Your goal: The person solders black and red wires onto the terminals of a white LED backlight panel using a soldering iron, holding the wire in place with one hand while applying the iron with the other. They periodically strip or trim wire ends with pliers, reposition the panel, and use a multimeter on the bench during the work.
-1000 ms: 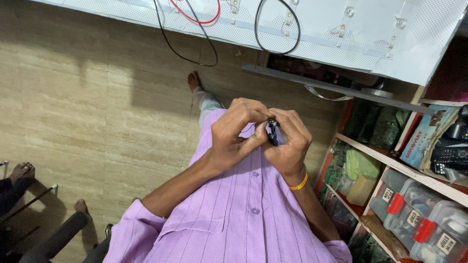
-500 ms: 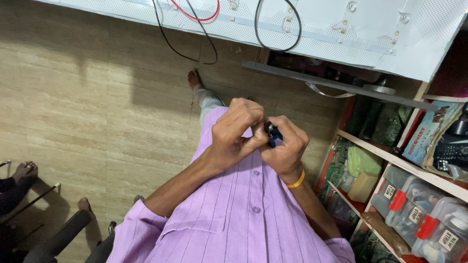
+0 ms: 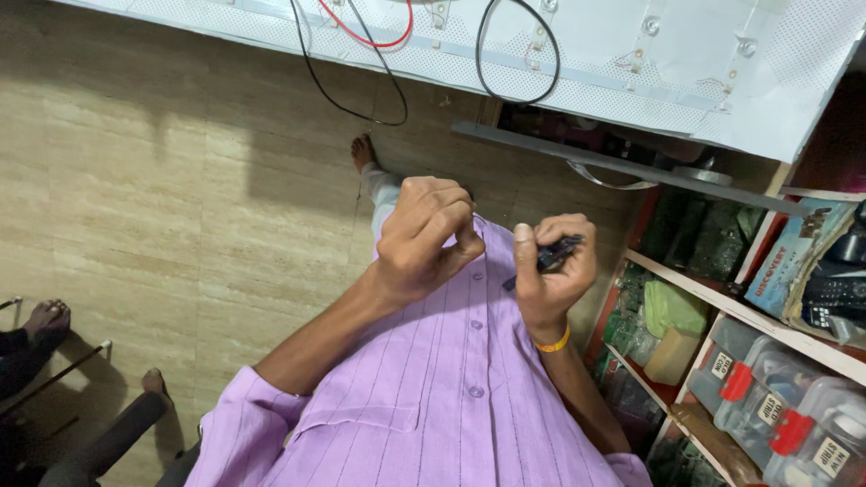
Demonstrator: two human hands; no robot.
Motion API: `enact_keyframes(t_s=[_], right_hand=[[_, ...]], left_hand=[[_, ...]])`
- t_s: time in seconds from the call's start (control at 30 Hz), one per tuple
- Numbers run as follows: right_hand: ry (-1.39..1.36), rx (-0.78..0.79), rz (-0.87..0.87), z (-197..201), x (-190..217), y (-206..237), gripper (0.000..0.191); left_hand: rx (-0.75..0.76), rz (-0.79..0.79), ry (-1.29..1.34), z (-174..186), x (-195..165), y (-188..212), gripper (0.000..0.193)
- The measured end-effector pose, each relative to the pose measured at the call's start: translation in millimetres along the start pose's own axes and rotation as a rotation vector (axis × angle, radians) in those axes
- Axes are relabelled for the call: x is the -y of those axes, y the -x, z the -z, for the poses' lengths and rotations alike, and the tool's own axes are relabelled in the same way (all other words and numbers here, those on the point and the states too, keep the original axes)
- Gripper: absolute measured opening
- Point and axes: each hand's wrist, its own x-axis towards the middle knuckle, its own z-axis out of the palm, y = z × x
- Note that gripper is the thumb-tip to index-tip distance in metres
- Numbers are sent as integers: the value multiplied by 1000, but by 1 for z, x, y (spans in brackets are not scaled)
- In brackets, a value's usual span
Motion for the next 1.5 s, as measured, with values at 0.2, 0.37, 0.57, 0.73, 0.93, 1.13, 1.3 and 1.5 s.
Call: enact_keyframes(t_s=[0.2,0.37,0.57,0.73,0.93,1.13,1.3,1.5], right_hand=[[-241,140,-121,0,16,-8,18],[-386,165,-334,0,24,-13,23],[-604,140,-493,-1,20,-20,23],[-998,77,-782,-1,7,-20,20],[-1109,129,-873,-3,-11,-8,20],[-1093,136,-1045,-1,-19,-7,23],[-1302,195,-1153,14,-16,-12,47],[-992,274,-986,21,-6,-14,48]], left_hand=[[21,11,-9,-6,4,4,39],[117,66,45,-10,2,13,37],[139,360,239,-13,6,24,25],[81,684,616,-18,15,32,26],[-28,848,763,-33,16,37,18],[-25,860,499,-27,14,28,19],[2,719,255,-16,8,19,19],[12,775,323,-23,7,16,13]])
